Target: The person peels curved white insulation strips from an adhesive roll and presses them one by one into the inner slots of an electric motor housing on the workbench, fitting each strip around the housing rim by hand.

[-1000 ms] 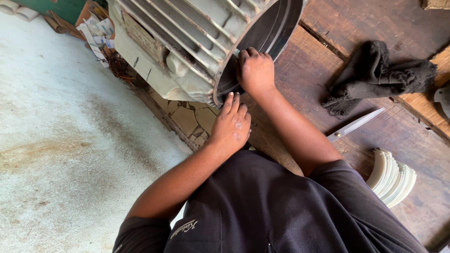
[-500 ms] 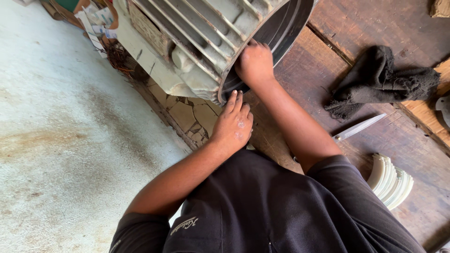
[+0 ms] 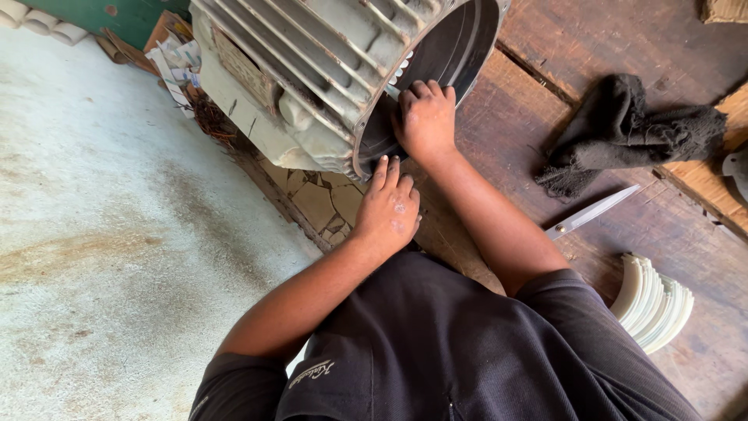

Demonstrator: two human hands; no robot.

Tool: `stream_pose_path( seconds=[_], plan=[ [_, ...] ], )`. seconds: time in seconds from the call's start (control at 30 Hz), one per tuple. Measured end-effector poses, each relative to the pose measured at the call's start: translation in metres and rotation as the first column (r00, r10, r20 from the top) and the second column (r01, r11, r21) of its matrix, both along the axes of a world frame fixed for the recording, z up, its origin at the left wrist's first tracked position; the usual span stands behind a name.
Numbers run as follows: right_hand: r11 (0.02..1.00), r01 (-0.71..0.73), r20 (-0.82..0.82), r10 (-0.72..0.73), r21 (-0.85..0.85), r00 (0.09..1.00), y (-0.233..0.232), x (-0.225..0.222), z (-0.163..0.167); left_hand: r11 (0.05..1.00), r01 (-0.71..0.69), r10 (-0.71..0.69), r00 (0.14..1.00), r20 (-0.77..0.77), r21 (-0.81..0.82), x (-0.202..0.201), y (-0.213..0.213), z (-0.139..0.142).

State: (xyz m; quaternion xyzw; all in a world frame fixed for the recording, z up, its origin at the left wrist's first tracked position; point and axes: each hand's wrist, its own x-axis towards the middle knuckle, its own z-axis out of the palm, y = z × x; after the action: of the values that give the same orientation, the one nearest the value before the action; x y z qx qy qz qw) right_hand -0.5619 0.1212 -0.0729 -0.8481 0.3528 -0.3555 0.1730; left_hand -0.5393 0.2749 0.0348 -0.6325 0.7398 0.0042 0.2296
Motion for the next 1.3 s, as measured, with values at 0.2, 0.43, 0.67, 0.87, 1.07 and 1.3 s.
stream_pose_path(
  seconds=[0.2, 0.43, 0.67, 0.87, 1.07, 1.3],
  plan=[
    [0.996, -0.009, -0.005, 0.009, -0.089, 1.0, -0.009, 0.024, -0.004, 1.0, 0.001, -0.001, 1.0, 0.009, -0.004, -0.001, 0.0, -0.003],
    [0.996, -0.075, 0.093, 0.079, -0.048, 0.993, -0.017, -0.008, 0.014, 1.0, 0.01, -0.011, 0.998, 0.056, 0.016, -0.002, -0.001, 0.0],
    [0.983, -0.181, 0.15, 0.176, 0.022, 0.973, -0.016, -0.02, 0.001, 1.0, 0.013, -0.014, 0.999, 0.039, 0.02, -0.004, -0.002, -0.001],
    [0.976, -0.217, 0.298, 0.2, 0.024, 0.933, -0.014, -0.01, -0.012, 0.999, 0.014, -0.016, 0.999, 0.041, 0.034, -0.003, -0.003, -0.001],
    [0.972, -0.233, 0.307, 0.217, 0.017, 0.927, -0.018, 0.002, -0.017, 0.999, 0.005, -0.006, 1.0, 0.025, 0.044, -0.002, -0.004, -0.003],
    [0.952, -0.298, 0.391, 0.249, 0.07, 0.886, -0.023, 0.002, -0.015, 0.999, 0.008, -0.008, 1.0, 0.011, 0.053, -0.004, -0.009, -0.004]
  ],
)
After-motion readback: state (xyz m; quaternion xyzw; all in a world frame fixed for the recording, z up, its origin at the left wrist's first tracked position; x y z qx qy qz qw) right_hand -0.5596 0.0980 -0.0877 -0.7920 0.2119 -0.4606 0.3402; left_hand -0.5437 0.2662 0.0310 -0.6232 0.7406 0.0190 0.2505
